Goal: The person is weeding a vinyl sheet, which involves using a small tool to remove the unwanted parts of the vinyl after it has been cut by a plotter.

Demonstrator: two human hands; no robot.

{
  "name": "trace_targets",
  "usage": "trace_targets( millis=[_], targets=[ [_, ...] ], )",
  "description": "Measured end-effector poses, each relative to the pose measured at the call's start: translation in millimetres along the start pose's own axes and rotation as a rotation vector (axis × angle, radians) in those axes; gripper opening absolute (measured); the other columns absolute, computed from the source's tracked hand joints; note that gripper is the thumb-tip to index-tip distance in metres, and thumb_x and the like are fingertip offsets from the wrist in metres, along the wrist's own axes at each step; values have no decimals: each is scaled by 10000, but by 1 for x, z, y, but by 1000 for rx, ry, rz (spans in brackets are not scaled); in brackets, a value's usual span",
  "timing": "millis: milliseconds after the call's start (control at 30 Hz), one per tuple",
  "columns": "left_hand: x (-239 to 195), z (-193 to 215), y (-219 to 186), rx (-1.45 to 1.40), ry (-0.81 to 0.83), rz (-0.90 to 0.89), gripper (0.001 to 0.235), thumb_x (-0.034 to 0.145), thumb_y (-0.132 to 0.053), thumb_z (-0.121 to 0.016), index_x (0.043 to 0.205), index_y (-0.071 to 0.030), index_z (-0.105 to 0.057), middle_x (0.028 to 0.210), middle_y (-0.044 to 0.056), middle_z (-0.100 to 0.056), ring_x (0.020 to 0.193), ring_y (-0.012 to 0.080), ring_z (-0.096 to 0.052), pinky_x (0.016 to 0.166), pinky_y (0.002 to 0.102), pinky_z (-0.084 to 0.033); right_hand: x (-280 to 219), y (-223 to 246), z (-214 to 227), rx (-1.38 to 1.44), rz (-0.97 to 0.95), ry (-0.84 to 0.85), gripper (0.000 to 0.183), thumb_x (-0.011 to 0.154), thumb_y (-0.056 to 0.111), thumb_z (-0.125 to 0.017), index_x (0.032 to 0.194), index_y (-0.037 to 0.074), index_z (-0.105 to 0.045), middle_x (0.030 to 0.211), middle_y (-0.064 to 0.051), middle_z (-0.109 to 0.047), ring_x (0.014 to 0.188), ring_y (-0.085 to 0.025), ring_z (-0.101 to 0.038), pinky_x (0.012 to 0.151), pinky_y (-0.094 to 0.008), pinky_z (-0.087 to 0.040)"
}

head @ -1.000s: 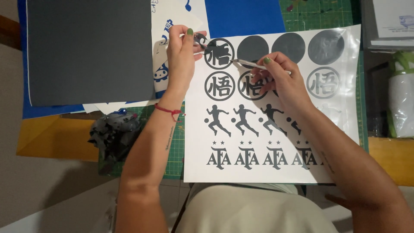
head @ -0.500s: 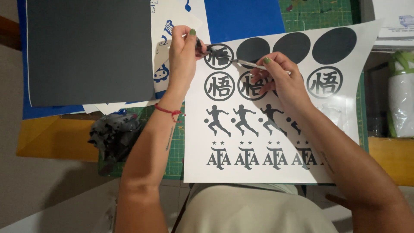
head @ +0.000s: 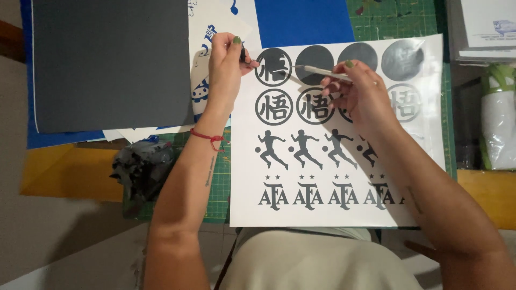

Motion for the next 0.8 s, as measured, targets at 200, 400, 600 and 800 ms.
trace_targets(
  millis=[200, 400, 600, 800],
  targets=[
    [-5, -7, 0, 108, -3, -103, 73, 1107, -174, -475, 1070, -117, -502, 852, 68, -640, 758, 146, -692, 781, 306, -735, -17, 36, 4, -168, 124, -106, 275, 1132, 395, -525, 1154, 126, -582, 1146, -77, -695, 1009, -187, -702, 877, -298, -611],
    [-6, -2, 0, 153, 6, -75, 102, 1106, -215, -468, 1086, -126, -512, 848, 65, -670, 762, 157, -764, 759, 287, -703, -39, 83, 22, -188, 181, -64, 117, 1169, 162, -561, 1114, 207, -653, 1130, -15, -733, 997, -153, -719, 869, -303, -625],
    [-7, -4, -4, 282, 1, -54, 127, 1115, -255, -438, 1097, -154, -513, 847, 35, -697, 746, 137, -804, 736, 273, -672, -29, 96, 18, -638, 69, 50, 75, 1180, 178, -563, 1189, 113, -601, 1187, -79, -701, 1076, -215, -712, 907, -341, -586],
    [-11, -11, -11, 398, -11, -58, 118, 1120, -267, -444, 1112, -173, -516, 837, 6, -686, 719, 119, -785, 681, 269, -614, 32, 67, -21, -434, 153, 44, 245, 1198, 335, -522, 1059, 156, -613, 1002, -22, -656, 894, -125, -650, 746, -217, -532]
  ],
)
Point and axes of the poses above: each hand's wrist, its own x-axis towards the middle knuckle, its own z-axis out of the back of the hand, y = z × x, the point moved 1 cm from there along x, towards the middle knuckle
